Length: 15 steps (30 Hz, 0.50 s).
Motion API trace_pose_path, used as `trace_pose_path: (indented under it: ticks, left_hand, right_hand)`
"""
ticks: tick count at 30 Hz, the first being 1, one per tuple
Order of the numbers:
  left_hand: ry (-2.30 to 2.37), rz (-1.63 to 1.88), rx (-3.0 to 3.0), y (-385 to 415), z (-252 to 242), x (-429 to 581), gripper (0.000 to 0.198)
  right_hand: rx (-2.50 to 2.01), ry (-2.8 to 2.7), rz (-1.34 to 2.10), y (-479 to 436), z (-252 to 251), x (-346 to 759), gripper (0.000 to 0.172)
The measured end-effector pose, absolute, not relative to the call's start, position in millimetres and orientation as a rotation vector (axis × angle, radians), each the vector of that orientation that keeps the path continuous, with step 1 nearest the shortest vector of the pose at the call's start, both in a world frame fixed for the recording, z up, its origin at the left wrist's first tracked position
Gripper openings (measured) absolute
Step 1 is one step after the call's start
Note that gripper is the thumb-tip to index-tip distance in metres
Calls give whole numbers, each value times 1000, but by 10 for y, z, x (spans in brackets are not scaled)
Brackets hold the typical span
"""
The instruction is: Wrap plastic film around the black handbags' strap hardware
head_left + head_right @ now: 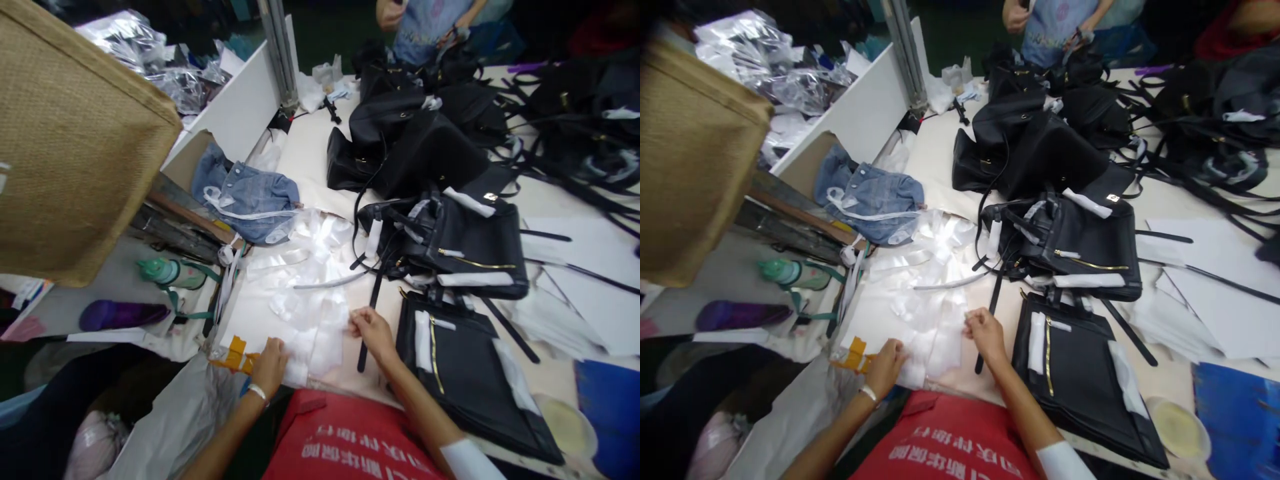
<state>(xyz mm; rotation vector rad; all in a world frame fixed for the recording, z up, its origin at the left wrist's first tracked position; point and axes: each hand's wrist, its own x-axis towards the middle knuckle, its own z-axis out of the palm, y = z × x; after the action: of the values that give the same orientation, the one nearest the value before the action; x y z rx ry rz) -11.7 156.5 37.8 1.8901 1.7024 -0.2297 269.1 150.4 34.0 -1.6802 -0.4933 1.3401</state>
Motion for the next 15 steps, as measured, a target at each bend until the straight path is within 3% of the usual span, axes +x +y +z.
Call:
trace_pose_path:
  ticks: [4, 6, 9, 15]
  left_hand:
    - [1677, -409, 1866, 1384, 278, -184, 15]
    - [1666, -393, 1845, 1431, 266, -179, 8]
    - [1724, -314, 1845, 1522, 298, -265, 16]
    - [1821, -279, 1830, 1609, 391, -451, 24]
  right_hand:
    - [-1735, -691, 1614, 1215, 313, 2134, 31]
    - [-1766, -786, 1662, 1144, 288, 1977, 35]
    - [-1747, -895, 1700, 1101, 273, 1909, 37]
    - [-1731, -918, 1639, 1067, 300, 1861, 20]
